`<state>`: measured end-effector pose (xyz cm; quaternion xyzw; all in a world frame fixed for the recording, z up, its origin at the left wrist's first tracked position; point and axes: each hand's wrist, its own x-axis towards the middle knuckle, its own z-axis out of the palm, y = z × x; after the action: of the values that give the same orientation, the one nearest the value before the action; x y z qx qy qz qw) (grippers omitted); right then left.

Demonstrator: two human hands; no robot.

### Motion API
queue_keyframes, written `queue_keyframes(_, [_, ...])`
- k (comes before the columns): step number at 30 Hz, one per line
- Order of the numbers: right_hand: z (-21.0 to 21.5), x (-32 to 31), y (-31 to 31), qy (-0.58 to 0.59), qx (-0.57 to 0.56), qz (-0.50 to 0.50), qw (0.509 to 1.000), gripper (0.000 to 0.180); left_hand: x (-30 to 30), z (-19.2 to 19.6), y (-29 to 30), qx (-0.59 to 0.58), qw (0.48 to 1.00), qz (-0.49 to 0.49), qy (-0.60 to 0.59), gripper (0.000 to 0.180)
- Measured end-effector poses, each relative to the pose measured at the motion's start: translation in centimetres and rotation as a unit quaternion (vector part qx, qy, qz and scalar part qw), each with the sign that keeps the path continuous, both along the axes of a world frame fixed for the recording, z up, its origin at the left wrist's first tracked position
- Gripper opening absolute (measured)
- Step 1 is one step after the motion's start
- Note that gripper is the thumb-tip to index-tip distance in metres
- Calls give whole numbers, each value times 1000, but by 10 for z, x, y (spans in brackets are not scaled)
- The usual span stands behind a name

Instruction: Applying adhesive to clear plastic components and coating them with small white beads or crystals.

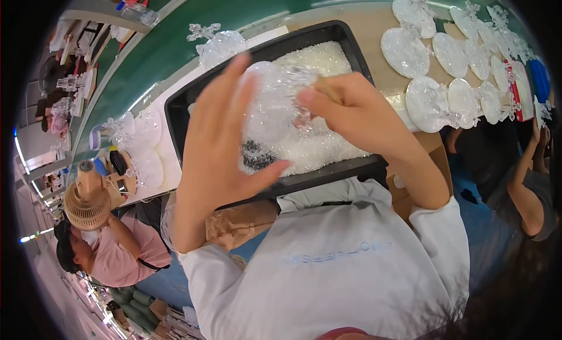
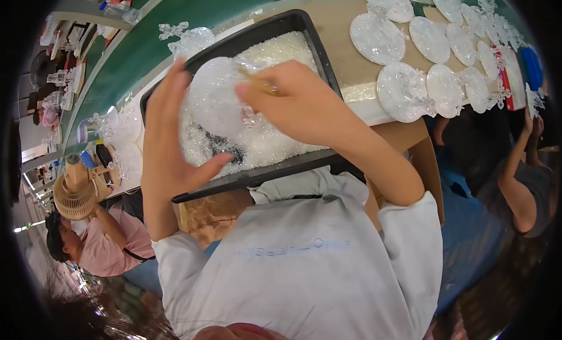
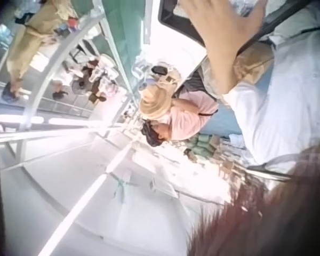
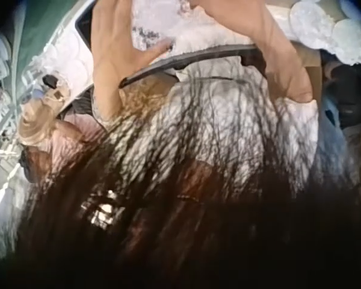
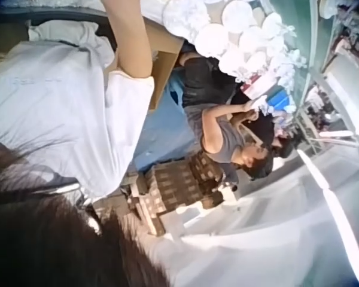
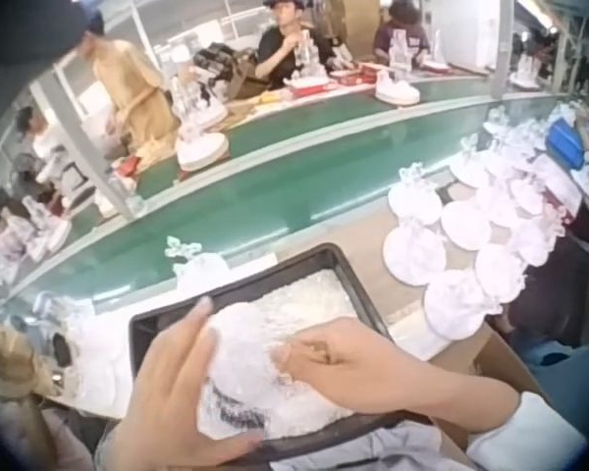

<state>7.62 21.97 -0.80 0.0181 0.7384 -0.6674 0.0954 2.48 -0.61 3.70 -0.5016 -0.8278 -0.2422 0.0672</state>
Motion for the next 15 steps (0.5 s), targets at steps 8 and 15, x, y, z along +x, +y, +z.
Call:
queue_keyframes(8, [31,-9,-14,139,149,40,978,21,-17,-3,28,-41,999,0,14,67])
queue_keyframes(15, [1,10,7,265,88,-117,953,44,-30,-15,0,74,992,88,-54,50])
